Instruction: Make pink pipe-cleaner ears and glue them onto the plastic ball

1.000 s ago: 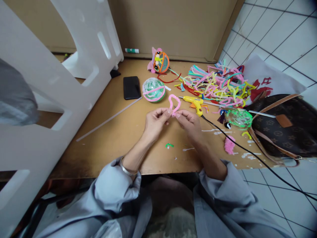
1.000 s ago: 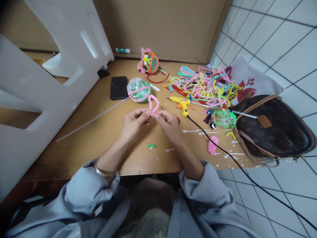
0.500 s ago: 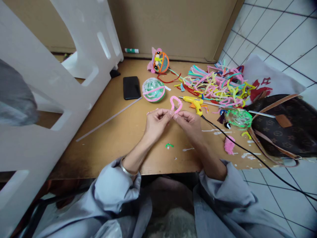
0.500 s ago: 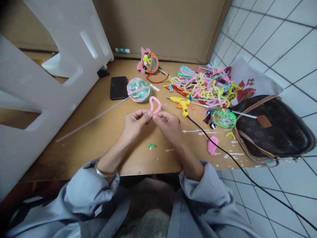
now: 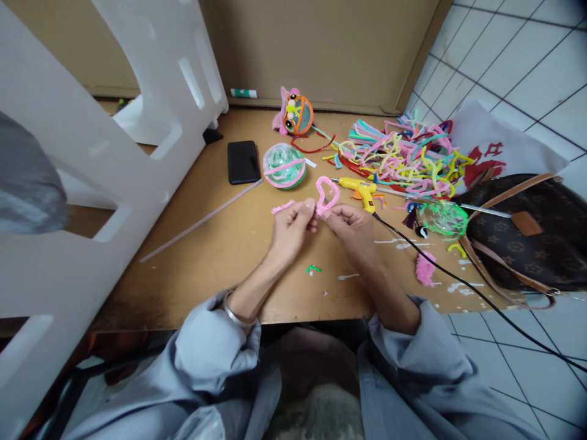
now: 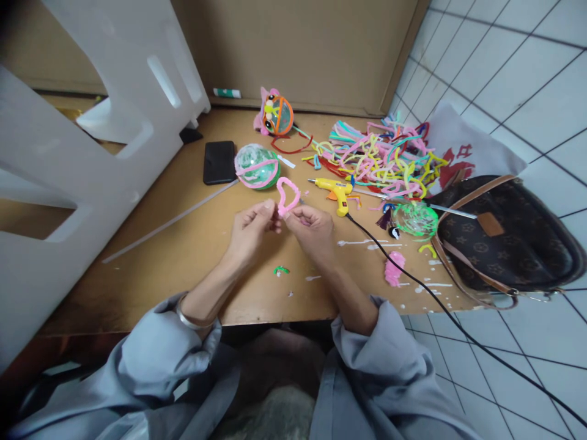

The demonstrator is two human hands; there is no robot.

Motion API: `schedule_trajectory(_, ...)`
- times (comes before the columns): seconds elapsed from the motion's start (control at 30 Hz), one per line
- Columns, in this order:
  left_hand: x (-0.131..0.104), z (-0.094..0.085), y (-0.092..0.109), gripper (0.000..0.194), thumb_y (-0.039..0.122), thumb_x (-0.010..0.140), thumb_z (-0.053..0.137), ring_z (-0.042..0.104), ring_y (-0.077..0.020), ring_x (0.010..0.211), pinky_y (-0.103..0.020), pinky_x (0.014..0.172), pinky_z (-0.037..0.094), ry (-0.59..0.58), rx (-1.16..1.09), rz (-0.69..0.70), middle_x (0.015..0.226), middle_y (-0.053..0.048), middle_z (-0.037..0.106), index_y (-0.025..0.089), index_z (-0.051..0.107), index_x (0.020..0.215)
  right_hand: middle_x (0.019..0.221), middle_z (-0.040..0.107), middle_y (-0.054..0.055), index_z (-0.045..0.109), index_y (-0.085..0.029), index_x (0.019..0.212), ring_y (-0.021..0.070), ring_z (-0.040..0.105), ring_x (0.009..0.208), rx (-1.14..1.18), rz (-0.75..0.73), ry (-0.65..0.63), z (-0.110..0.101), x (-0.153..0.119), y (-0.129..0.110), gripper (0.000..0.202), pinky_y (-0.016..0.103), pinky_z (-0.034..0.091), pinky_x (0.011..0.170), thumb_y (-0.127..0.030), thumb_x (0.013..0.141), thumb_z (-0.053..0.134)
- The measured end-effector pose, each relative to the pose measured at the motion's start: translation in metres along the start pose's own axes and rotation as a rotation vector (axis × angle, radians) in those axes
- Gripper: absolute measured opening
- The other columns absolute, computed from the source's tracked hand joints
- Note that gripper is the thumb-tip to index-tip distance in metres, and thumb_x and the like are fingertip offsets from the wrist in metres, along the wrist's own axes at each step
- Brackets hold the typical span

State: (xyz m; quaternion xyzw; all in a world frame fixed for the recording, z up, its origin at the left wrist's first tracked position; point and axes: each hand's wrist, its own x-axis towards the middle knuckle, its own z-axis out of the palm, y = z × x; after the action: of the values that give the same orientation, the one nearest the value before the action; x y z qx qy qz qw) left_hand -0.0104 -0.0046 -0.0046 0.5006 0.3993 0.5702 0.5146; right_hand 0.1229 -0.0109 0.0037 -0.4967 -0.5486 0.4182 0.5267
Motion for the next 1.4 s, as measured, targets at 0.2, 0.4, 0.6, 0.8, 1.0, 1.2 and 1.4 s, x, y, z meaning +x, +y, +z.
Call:
schedule_trajectory(0.2,0.002,0.001,0.002,0.045,0.061,0.069,0.081,0.051,-0.0108,0.06,-0.024,0.058,0.044,-0.017,-0.03,-0.024,0.064,0.0,0.06,0.017,0.072,0.073,0.051,0.034,-0.008,0.064,-0.017,0.063,0.0056,0.024,0.049,-0.001,0.013,-0.005,0.0,0.0,0.0,0.03,0.024,0.019,0.048,-0.044,0.075,0.07)
schedule_trajectory(0.4,0.007,-0.006,0.004,0.038,0.051,0.066,0.085,0.047,-0.0075,0.055,-0.022,0.055,0.039,0.057,-0.035,0.007,0.06,0.002,0.061,0.016,0.074,0.071,0.054,0.049,-0.007,0.065,-0.018,0.072,0.0062,0.037,0.049,0.038,0.039,-0.041,-0.002,0.001,0.001,0.031,0.022,0.028,0.048,-0.048,0.075,0.073)
schedule_trajectory(0.6,0.012,-0.013,0.009,0.043,0.055,0.065,0.084,0.053,-0.0079,0.053,-0.02,0.05,0.041,0.029,-0.035,-0.075,0.062,-0.001,0.064,0.015,0.069,0.067,0.058,0.063,-0.005,0.065,-0.019,0.085,0.0066,0.047,0.044,0.132,0.027,0.017,-0.008,0.008,0.003,0.034,0.021,0.036,0.044,-0.048,0.073,0.076)
schedule_trajectory(0.8,0.012,-0.012,0.009,0.046,0.057,0.064,0.085,0.05,-0.0072,0.05,-0.02,0.05,0.04,-0.003,0.012,-0.072,0.057,0.001,0.06,0.015,0.065,0.063,0.053,0.061,-0.006,0.063,-0.02,0.084,0.0068,0.048,0.04,0.182,-0.014,0.101,-0.01,0.009,0.002,0.039,0.019,0.036,0.039,-0.057,0.077,0.073)
schedule_trajectory(1.0,0.013,-0.013,0.003,0.042,0.053,0.07,0.079,0.045,-0.0084,0.051,-0.022,0.051,0.034,-0.005,0.172,-0.053,0.055,0.001,0.057,0.016,0.063,0.063,0.053,0.061,-0.003,0.065,-0.019,0.074,0.0073,0.049,0.041,0.201,-0.039,0.13,-0.008,0.006,-0.001,0.045,0.019,0.038,0.039,-0.063,0.08,0.07)
schedule_trajectory(1.2,0.014,-0.018,-0.005,0.034,0.039,0.08,0.071,0.035,-0.0094,0.051,-0.024,0.051,0.025,-0.008,0.386,0.007,0.052,0.004,0.043,0.017,0.056,0.057,0.062,0.064,-0.001,0.064,-0.02,0.076,0.0082,0.051,0.047,0.258,-0.043,0.012,-0.012,0.003,-0.005,0.037,0.021,0.038,0.043,-0.056,0.08,0.072)
schedule_trajectory(1.4,0.01,-0.019,0.001,0.028,0.03,0.083,0.065,0.036,-0.0124,0.056,-0.026,0.058,0.031,-0.112,0.569,0.131,0.054,0.003,0.045,0.018,0.062,0.059,0.064,0.06,-0.002,0.066,-0.021,0.083,0.0112,0.052,0.056,0.125,-0.121,-0.071,-0.014,0.002,-0.006,0.034,0.027,0.047,0.055,-0.053,0.076,0.077)
